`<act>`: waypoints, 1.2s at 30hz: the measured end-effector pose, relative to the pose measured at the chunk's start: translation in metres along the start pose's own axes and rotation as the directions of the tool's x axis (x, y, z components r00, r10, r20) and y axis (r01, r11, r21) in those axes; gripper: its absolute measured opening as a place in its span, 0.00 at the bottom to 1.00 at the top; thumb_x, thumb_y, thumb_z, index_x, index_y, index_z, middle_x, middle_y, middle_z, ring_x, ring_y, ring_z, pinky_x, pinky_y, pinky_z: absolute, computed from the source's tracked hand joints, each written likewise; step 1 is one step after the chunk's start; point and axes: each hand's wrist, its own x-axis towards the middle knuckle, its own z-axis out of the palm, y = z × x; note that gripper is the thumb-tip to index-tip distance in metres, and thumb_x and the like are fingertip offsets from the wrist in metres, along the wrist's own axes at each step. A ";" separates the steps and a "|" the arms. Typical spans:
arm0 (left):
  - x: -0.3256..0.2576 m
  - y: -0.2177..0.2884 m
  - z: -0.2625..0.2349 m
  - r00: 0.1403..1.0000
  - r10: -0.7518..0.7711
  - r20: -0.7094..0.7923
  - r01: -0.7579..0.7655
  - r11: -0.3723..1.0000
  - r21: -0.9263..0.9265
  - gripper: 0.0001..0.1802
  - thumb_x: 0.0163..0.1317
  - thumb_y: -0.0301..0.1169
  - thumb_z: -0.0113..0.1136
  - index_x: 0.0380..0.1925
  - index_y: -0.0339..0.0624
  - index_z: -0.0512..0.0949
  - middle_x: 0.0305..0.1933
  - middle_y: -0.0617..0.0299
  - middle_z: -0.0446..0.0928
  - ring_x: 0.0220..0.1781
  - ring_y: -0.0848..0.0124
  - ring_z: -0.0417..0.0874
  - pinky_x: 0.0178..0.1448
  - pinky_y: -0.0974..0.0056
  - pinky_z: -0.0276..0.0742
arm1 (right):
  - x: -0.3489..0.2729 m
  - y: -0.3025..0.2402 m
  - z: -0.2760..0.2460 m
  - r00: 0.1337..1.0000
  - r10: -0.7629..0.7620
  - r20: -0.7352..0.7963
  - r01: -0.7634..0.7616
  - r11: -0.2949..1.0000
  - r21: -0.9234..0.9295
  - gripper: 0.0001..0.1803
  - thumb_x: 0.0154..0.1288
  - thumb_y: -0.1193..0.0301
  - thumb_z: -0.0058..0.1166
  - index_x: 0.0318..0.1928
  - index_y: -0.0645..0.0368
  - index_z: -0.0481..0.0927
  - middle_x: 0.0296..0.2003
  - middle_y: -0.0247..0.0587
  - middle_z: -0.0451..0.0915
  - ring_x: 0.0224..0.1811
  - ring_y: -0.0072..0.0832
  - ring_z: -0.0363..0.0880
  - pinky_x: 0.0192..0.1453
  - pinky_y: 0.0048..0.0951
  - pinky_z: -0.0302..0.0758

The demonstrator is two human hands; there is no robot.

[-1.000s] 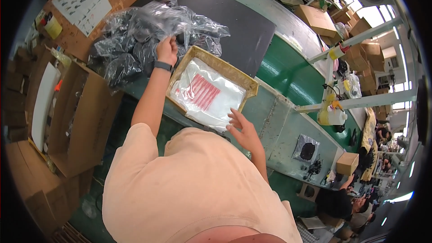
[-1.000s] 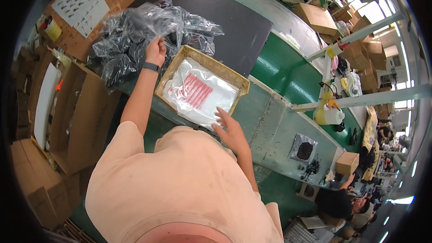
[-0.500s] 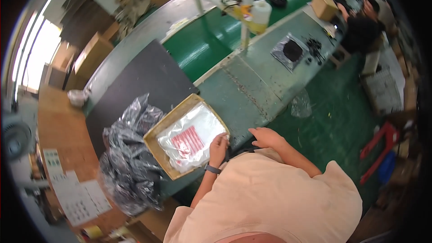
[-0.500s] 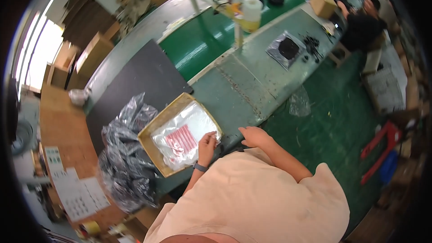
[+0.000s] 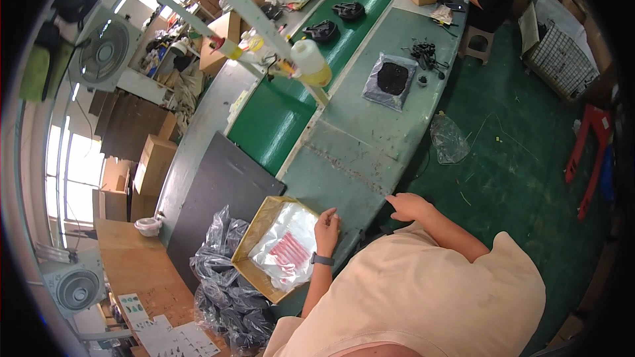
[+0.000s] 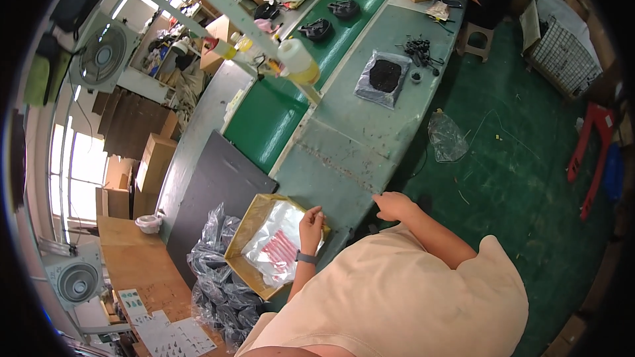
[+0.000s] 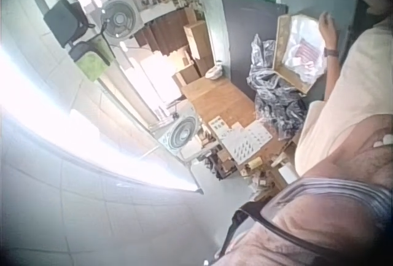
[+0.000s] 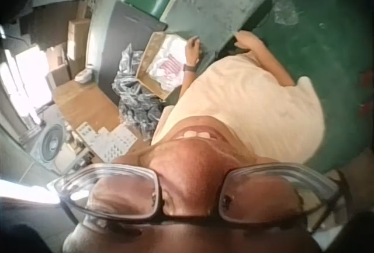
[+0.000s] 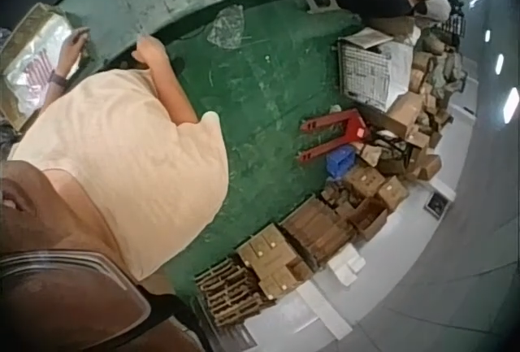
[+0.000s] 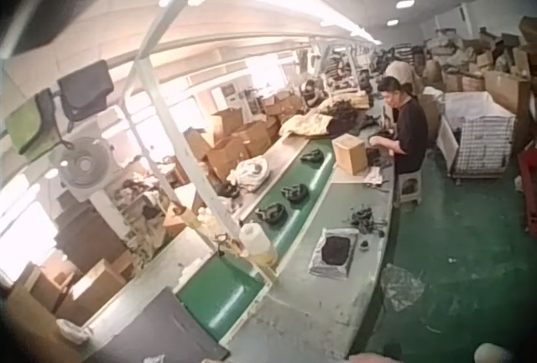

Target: Packaging bicycle seats into plastic bags and placing them on a conveyor belt.

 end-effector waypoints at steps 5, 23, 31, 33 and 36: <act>0.003 0.022 0.105 0.990 -0.059 0.131 0.064 0.997 -0.034 0.17 0.78 0.28 0.60 0.62 0.33 0.81 0.41 0.63 0.86 0.37 0.77 0.82 0.44 0.71 0.79 | -0.013 0.071 -0.036 0.984 -0.086 -0.157 0.095 0.994 0.054 0.29 0.66 0.62 0.68 0.63 0.60 0.77 0.53 0.58 0.86 0.58 0.55 0.86 0.62 0.53 0.83; 0.121 0.125 0.195 0.909 0.061 0.412 -0.233 0.893 0.384 0.23 0.74 0.35 0.67 0.66 0.41 0.82 0.49 0.53 0.91 0.48 0.61 0.92 0.55 0.58 0.86 | -0.043 0.263 -0.152 0.940 0.300 -0.164 -0.285 0.952 0.108 0.32 0.64 0.61 0.70 0.66 0.59 0.77 0.58 0.57 0.85 0.62 0.55 0.84 0.67 0.51 0.82; 0.283 0.350 0.113 0.741 0.643 -0.191 -0.587 0.759 0.281 0.14 0.74 0.26 0.65 0.57 0.36 0.82 0.48 0.59 0.86 0.46 0.74 0.83 0.59 0.64 0.80 | 0.018 0.215 -0.187 0.983 0.139 -0.121 -0.116 0.976 0.183 0.39 0.68 0.60 0.68 0.74 0.60 0.72 0.60 0.61 0.83 0.64 0.56 0.82 0.68 0.51 0.80; 0.319 0.401 0.090 0.649 0.699 -0.300 -0.551 0.704 0.449 0.29 0.73 0.32 0.69 0.71 0.35 0.74 0.64 0.47 0.81 0.64 0.60 0.83 0.71 0.57 0.75 | 0.034 0.208 -0.204 0.989 0.141 -0.035 -0.134 0.978 0.157 0.39 0.68 0.60 0.68 0.75 0.60 0.71 0.60 0.61 0.83 0.64 0.56 0.82 0.68 0.51 0.80; 0.379 0.461 0.057 0.397 0.831 -0.390 -0.508 0.553 0.660 0.53 0.70 0.41 0.74 0.82 0.28 0.54 0.80 0.36 0.66 0.80 0.47 0.71 0.80 0.48 0.68 | 0.064 0.204 -0.231 0.993 0.103 -0.049 -0.097 0.989 0.111 0.39 0.68 0.60 0.68 0.75 0.61 0.70 0.60 0.61 0.82 0.65 0.56 0.81 0.70 0.51 0.78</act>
